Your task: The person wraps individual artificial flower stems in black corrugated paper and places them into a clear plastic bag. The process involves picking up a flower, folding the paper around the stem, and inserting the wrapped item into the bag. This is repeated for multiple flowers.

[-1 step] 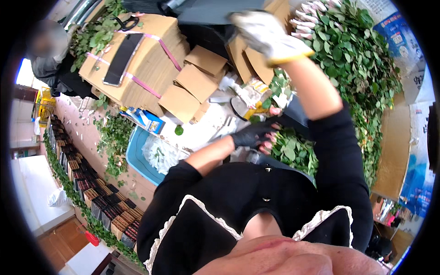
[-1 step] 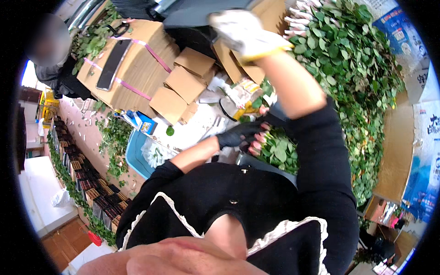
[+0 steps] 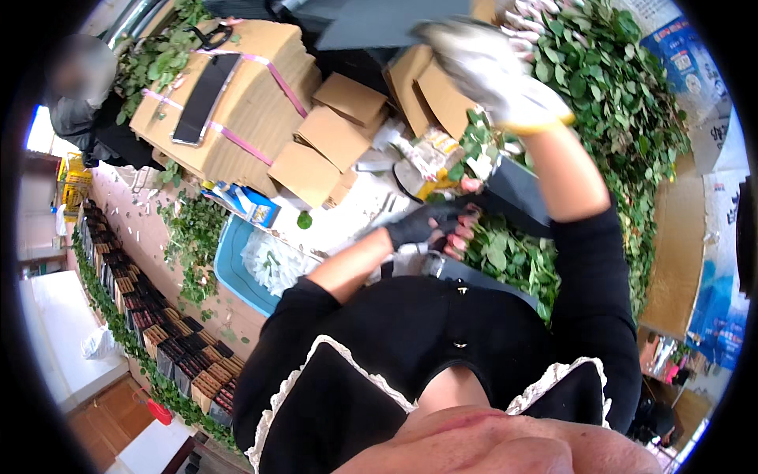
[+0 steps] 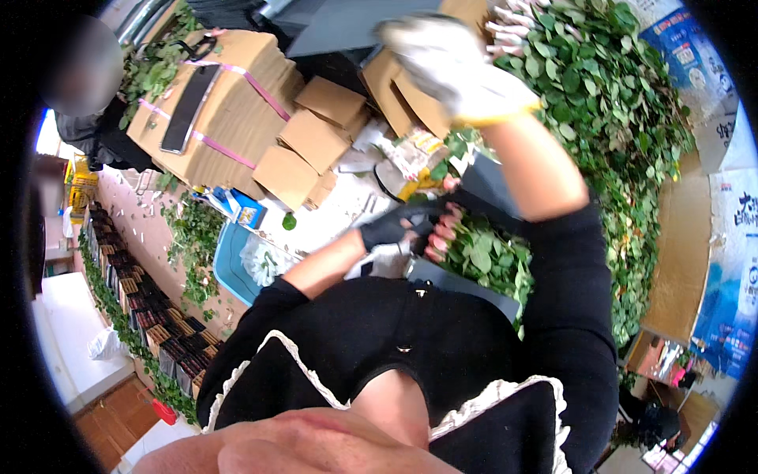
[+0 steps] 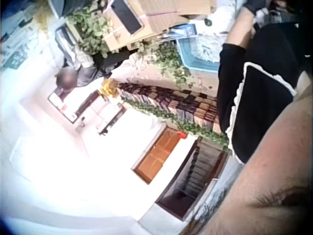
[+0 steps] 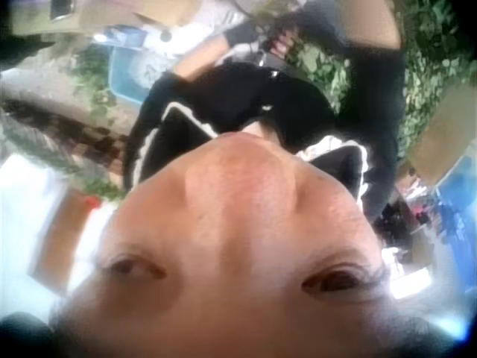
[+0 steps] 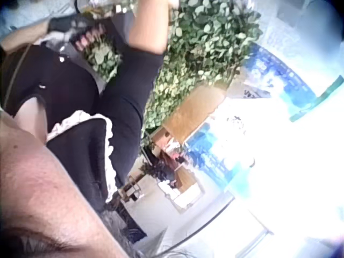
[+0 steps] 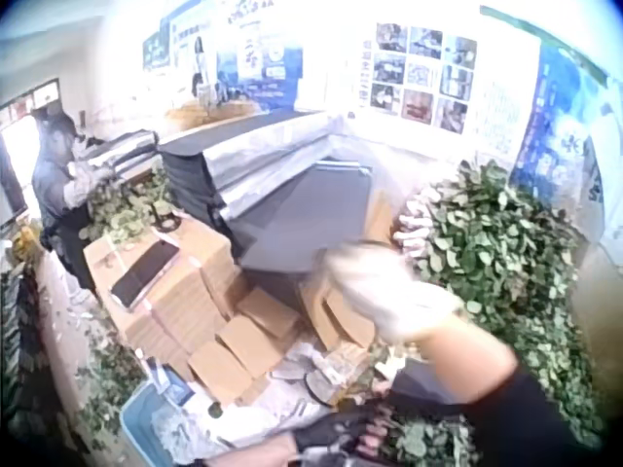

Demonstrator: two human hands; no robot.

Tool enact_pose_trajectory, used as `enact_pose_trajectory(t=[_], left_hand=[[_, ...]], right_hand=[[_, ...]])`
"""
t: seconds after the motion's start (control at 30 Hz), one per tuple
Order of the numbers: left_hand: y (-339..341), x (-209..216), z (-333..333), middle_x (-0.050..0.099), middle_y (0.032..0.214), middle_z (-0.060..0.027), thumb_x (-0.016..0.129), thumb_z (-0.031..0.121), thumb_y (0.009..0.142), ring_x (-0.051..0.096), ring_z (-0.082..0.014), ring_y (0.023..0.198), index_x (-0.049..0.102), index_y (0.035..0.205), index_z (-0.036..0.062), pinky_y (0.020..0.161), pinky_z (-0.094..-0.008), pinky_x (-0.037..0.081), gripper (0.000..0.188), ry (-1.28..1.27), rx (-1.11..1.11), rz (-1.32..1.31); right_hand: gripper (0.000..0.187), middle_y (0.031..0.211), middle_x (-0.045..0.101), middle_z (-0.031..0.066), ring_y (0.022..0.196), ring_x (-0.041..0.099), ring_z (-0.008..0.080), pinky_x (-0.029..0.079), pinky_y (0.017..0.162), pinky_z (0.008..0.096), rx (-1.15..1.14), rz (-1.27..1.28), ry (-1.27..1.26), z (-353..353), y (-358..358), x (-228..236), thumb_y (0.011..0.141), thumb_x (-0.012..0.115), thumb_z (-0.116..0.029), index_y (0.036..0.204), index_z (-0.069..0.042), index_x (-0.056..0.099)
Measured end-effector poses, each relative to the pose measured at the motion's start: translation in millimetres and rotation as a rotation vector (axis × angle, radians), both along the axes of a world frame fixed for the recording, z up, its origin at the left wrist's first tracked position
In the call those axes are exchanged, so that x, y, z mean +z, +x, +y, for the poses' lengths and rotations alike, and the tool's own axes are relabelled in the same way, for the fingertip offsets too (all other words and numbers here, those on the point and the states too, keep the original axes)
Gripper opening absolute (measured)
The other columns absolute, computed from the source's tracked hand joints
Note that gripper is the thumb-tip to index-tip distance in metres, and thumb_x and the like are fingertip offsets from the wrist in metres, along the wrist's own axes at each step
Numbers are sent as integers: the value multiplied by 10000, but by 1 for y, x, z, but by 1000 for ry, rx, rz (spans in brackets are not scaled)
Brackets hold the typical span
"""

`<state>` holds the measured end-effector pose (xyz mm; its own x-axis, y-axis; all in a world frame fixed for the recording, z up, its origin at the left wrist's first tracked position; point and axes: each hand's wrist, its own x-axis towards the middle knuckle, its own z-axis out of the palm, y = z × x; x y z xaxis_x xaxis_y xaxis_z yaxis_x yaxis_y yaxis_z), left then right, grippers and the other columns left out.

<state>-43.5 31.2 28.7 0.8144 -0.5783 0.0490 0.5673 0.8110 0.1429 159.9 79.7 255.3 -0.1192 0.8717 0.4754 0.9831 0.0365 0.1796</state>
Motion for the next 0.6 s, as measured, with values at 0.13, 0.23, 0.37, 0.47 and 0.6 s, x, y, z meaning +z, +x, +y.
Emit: enact_pose_trajectory(t=[0.13,0.23,0.37,0.47,0.6], left_hand=[[-13,63,33,517,934,-68,381,497,924,506,-154,758,436,1116,66,661,-296,425,475,-218,-19,-166],[-17,73,43,650,1137,-172,243,804,869,644,-197,847,420,1391,-37,701,-314,533,1006,133,255,-339],[-8,77,34,616,1174,-120,407,808,816,574,-186,886,400,1417,20,648,-250,486,991,534,346,-253],[8,112,21,526,1359,-143,462,740,864,510,-282,1212,354,1449,40,866,-284,502,918,333,696,-364],[36,115,40,504,1376,-170,632,122,904,523,-241,1208,244,1487,19,953,-322,448,708,1677,981,-977]], right_hand=[[338,1131,652,107,1027,641,317,531,872,416,-208,-114,-153,-201,-65,59,773,672,-79,1107,-78,620],[263,1036,664,61,950,659,271,560,853,367,-341,58,-271,-266,-116,55,728,719,-91,976,-64,636],[262,1000,674,77,896,664,259,540,784,368,-431,316,-173,-285,-119,13,727,748,-133,965,-97,646],[283,937,686,109,845,668,293,526,732,365,-437,491,-9,-277,-100,-11,760,757,-281,940,-85,662],[266,823,688,118,708,656,279,507,656,349,-457,949,-36,-231,-97,3,871,684,-294,908,-31,674]])
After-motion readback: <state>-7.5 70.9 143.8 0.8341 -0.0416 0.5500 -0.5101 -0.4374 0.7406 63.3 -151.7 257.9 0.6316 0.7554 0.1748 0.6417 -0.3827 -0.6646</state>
